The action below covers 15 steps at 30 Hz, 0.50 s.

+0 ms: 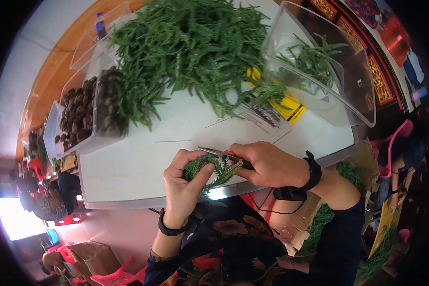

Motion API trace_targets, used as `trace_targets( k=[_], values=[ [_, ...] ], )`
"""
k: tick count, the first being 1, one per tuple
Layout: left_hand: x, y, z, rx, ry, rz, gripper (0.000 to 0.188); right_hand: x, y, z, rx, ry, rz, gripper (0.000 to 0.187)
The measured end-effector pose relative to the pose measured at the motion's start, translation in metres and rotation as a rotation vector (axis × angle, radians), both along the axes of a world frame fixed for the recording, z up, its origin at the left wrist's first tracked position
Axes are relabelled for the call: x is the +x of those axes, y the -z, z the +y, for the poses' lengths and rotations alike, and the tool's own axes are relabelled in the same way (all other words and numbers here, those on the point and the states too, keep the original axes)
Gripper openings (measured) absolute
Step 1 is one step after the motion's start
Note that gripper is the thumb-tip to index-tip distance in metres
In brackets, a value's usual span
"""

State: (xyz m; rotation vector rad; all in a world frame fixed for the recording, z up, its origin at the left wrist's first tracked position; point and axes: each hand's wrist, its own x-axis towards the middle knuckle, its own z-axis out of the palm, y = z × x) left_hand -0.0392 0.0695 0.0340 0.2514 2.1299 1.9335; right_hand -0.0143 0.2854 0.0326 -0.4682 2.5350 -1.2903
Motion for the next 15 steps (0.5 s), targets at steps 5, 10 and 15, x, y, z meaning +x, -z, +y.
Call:
trace_targets(
  k=[5,10,15],
  values=[
    [0.008,-0.001,0.004,-0.048,0.07,0.054,0.022,0.014,0.001,0.012,-0.11,0.053,-0.004,0.024],
    [0.043,-0.016,-0.002,0.097,0.029,-0.088,0.036,0.034,-0.021,0.024,-0.116,0.061,-0.106,0.025],
    [0.089,-0.015,-0.067,-0.22,0.316,-0.092,0.043,0.046,-0.064,0.065,0.072,0.476,0.247,0.03]
  ],
)
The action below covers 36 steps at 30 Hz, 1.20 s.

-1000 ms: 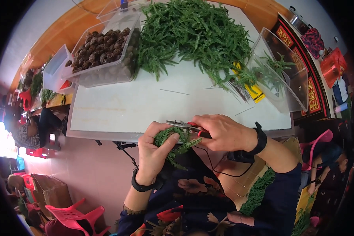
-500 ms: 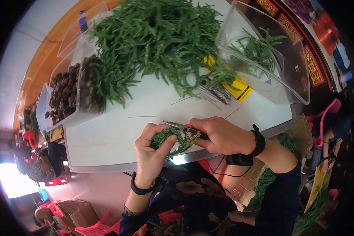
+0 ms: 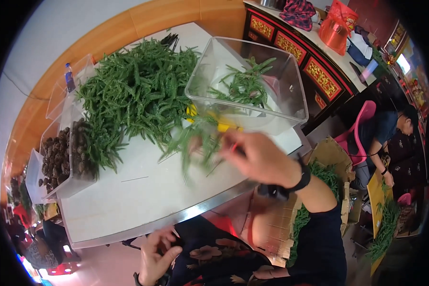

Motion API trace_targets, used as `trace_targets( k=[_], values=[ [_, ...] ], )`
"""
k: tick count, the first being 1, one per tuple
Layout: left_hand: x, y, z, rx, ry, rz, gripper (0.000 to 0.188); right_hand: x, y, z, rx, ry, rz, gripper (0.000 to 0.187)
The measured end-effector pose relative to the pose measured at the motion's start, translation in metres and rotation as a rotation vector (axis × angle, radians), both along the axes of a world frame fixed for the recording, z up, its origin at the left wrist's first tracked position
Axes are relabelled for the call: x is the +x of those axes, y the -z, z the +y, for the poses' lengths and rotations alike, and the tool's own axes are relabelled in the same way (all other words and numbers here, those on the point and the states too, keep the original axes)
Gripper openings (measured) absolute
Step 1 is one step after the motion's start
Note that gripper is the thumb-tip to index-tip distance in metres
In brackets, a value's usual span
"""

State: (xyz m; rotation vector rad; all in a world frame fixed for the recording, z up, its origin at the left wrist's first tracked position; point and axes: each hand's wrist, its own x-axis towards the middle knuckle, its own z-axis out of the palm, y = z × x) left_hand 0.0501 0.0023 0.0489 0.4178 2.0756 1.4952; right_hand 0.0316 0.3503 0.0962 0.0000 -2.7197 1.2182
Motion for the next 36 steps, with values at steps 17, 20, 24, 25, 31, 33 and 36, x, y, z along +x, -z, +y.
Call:
trace_targets(
  k=[17,20,24,25,31,33,36],
  values=[
    [0.017,0.335,-0.061,-0.871,0.844,0.336,0.022,0.065,0.059,-0.009,0.412,0.378,0.213,0.038],
    [0.044,0.358,-0.067,-0.942,0.758,0.243,0.021,0.066,0.105,-0.016,0.433,0.303,0.13,0.039],
    [0.082,0.357,-0.059,-0.886,0.734,0.206,0.021,0.073,0.108,-0.017,0.457,0.235,0.022,0.041],
    [0.088,0.357,-0.056,-0.874,0.736,0.199,0.021,0.072,0.108,-0.019,0.465,0.219,-0.008,0.041],
    [0.088,0.36,-0.025,-0.779,0.796,0.165,0.021,0.06,0.109,-0.026,0.507,0.243,-0.102,0.043],
    [0.087,0.362,-0.018,-0.739,0.837,0.144,0.021,0.058,0.109,-0.025,0.517,0.257,-0.137,0.044],
    [0.077,0.363,-0.003,-0.666,0.9,0.118,0.021,0.058,0.101,-0.027,0.455,0.297,-0.275,0.046]
  ],
)
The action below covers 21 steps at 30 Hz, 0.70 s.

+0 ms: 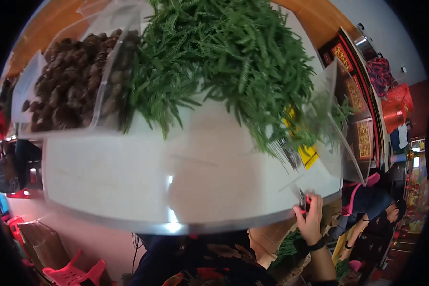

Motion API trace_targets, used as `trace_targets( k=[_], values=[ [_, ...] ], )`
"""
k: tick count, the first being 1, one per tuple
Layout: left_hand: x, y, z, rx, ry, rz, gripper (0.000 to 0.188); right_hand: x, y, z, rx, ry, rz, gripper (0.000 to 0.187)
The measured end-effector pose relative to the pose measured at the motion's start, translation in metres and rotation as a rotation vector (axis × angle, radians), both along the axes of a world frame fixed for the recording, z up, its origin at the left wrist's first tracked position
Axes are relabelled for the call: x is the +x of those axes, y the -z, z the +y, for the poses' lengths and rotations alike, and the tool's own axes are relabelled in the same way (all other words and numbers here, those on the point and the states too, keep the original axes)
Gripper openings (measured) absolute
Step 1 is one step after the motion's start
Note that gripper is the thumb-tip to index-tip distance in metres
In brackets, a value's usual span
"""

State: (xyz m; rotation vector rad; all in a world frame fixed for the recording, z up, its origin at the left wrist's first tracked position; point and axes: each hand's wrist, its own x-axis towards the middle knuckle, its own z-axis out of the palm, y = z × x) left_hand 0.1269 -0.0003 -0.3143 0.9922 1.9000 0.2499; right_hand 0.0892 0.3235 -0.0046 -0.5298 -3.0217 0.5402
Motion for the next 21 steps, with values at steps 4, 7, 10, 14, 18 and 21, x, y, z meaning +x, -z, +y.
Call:
trace_targets(
  k=[4,7,10,14,18,21],
  values=[
    [-0.045,-0.011,0.037,0.102,0.058,-0.041,0.021,0.003,-0.012,0.003,0.001,0.01,-0.094,0.049],
    [-0.099,-0.018,0.059,0.173,0.091,-0.005,0.021,-0.001,-0.014,0.001,-0.021,0.045,-0.161,0.05],
    [-0.118,-0.032,0.075,0.226,0.105,0.041,0.021,0.001,-0.007,0.0,-0.027,0.055,-0.168,0.05],
    [-0.108,-0.043,0.074,0.243,0.116,0.134,0.021,0.004,-0.009,0.001,-0.013,0.037,-0.114,0.05],
    [-0.092,-0.045,0.055,0.219,0.141,0.27,0.021,-0.007,0.001,-0.002,-0.004,0.015,0.017,0.05],
    [-0.085,-0.071,0.045,0.192,0.155,0.372,0.021,-0.001,-0.006,0.006,-0.027,-0.026,0.092,0.049]
  ],
)
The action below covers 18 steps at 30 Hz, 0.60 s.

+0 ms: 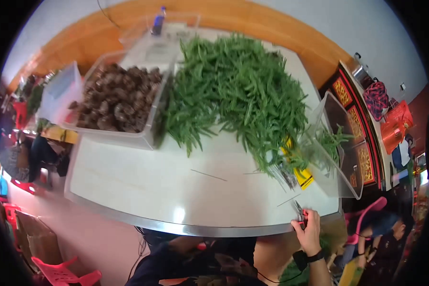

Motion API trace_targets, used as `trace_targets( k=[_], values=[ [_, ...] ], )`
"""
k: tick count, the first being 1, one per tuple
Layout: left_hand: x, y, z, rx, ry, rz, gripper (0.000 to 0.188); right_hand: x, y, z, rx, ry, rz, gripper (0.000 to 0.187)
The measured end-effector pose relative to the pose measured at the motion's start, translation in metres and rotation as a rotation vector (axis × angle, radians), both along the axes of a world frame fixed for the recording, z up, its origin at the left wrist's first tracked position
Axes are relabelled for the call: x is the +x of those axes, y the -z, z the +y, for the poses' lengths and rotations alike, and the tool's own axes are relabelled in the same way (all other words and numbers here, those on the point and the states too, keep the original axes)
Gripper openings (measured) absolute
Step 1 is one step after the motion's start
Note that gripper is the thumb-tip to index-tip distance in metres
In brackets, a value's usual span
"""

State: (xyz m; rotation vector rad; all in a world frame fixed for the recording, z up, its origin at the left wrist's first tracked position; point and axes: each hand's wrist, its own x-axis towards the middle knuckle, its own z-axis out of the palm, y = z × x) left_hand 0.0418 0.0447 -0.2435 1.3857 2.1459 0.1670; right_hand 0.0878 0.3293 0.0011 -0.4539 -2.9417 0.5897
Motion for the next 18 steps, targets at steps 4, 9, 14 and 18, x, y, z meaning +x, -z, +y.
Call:
trace_targets(
  k=[4,9,14,18],
  values=[
    [0.0,-0.021,-0.022,-0.049,0.017,0.121,0.022,-0.004,0.0,-0.004,-0.038,-0.114,0.018,0.048],
    [0.005,-0.093,-0.065,0.454,0.013,-0.178,0.029,-0.031,-0.043,-0.032,-0.003,-0.327,-0.051,0.046],
    [-0.025,-0.279,-0.12,0.522,-0.144,-0.045,0.041,-0.104,-0.033,-0.078,0.084,-0.513,-0.055,0.045],
    [-0.077,-0.366,-0.173,0.511,-0.465,0.347,0.029,-0.148,-0.019,-0.096,0.175,-0.567,0.006,0.048]
  ],
)
